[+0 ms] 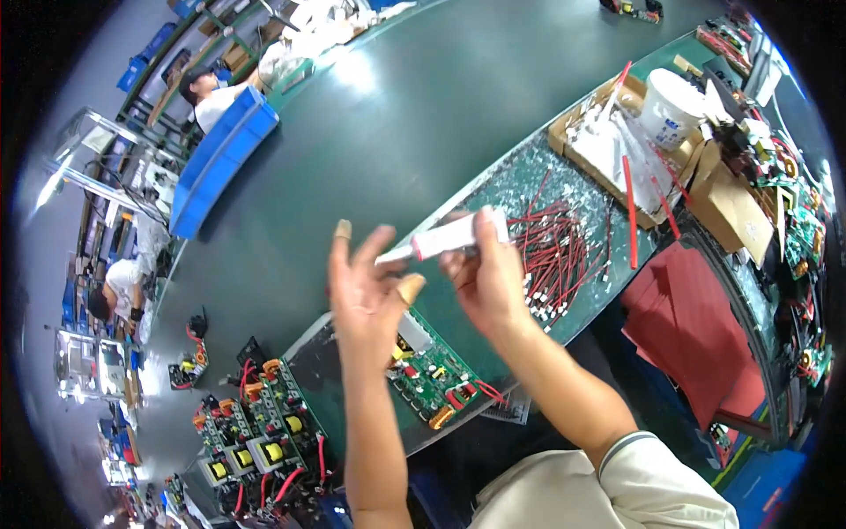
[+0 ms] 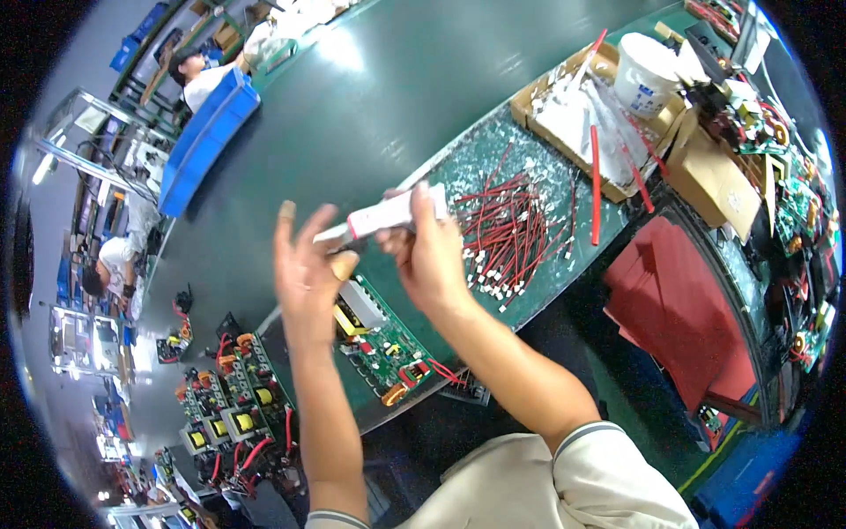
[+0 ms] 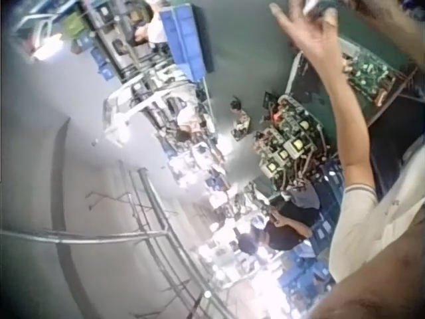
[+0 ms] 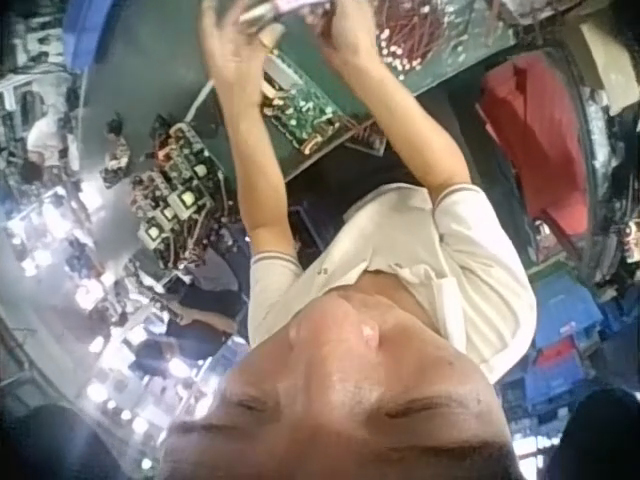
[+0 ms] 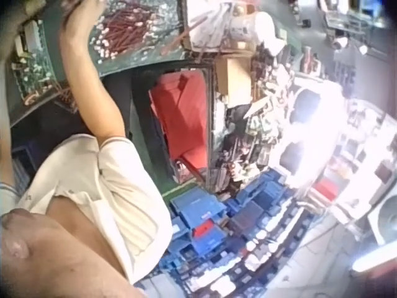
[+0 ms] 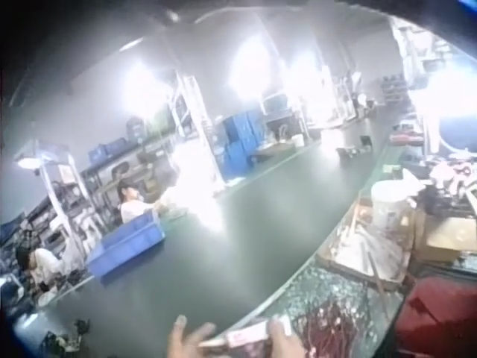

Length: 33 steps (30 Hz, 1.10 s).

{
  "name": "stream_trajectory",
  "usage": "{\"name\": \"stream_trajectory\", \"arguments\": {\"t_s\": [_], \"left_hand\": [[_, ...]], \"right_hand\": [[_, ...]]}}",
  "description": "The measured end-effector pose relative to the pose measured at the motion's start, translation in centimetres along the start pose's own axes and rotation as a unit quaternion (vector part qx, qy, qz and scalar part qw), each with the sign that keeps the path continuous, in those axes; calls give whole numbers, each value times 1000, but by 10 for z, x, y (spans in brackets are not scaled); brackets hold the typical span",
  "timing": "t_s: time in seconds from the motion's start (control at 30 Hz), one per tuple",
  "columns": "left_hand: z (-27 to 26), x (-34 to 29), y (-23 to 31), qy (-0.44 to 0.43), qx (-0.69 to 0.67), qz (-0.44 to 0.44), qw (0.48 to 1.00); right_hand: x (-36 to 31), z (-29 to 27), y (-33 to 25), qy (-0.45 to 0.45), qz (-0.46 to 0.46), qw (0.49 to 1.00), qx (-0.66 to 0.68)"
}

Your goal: Apply adhesive and mount cooling fans onto printed circuit boards at an industrial workbench.

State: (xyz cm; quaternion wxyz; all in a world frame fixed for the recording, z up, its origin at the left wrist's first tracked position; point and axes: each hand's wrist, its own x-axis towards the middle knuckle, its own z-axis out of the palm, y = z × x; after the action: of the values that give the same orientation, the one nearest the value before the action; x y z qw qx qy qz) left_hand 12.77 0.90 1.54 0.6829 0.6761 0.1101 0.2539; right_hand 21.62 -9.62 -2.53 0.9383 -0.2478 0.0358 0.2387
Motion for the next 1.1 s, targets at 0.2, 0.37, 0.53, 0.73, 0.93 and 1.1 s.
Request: {"name": "stream_trajectory", "arguments": {"t_s": [0.2,0.37,0.53,0.73,0.93,1.1], "left_hand": [[-45,-4,1,-81,647,60,756],[-47,-9,0,-92,639,-9,763],[-53,-14,-11,-86,645,29,758],[-60,-13,-15,-95,632,32,768],[-62,-11,-14,-101,642,43,759],[-61,-11,-14,-101,639,43,761]], "right_hand": [[3,-29,-6,35,-56,973,-220],[-12,-35,9,7,12,930,-367],[-17,-41,21,-33,12,919,-392],[-15,-40,25,-47,16,904,-425],[-14,-40,25,-56,11,899,-434],[-12,-44,32,-72,-30,888,-454]]}}
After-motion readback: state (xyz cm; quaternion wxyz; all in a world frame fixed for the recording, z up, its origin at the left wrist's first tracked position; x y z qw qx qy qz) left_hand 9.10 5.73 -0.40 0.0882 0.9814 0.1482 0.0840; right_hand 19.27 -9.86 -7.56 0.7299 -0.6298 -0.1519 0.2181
